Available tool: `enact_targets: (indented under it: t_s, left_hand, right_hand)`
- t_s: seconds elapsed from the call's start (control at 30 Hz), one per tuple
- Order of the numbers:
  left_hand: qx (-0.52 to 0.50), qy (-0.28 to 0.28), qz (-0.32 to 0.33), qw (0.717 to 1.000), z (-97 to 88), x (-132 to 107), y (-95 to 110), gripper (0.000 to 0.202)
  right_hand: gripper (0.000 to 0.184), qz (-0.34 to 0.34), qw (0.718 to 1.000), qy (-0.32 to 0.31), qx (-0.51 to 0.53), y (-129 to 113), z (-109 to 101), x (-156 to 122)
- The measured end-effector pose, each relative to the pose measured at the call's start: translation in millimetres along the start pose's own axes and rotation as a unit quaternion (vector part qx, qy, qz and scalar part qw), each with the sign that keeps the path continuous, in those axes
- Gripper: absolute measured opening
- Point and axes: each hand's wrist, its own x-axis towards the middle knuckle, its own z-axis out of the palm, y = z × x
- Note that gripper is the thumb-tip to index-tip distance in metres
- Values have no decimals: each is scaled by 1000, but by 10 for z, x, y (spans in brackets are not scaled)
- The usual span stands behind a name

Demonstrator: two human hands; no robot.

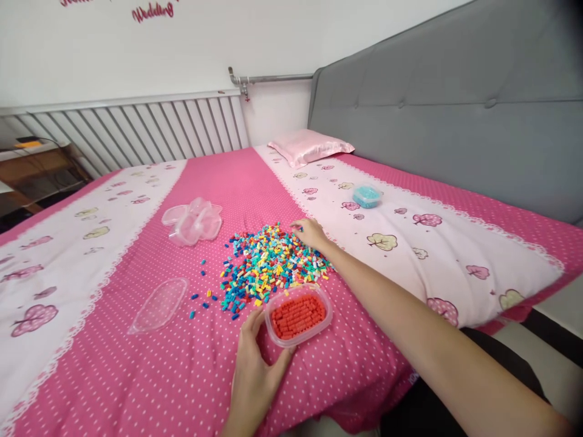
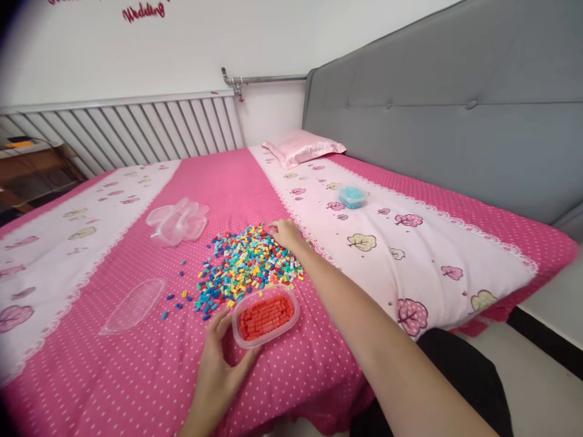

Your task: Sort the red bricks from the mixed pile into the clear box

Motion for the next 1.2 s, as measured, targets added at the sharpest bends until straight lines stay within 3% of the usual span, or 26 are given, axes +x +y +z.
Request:
enact_targets:
  t_s: [0.23, 0.7, 0.93, 1.2]
  left_hand:
    - [1, -4, 11, 1000, -2, -13, -11, 68]
    - [28, 0, 37, 999, -3, -11, 25, 62]
    - [10, -5, 21, 1000, -4, -11, 24, 65]
    - [24, -13, 26, 999, -10, -11, 27, 63]
  right_hand:
    - [32, 6, 999, -26, -46, -370, 172, 170]
    - [34, -16, 1000, -13, -10, -212, 247, 177]
    - [33, -20, 997, 12, 74, -163, 186, 173]
    - [33, -37, 982, -3, 186, -31, 188, 61]
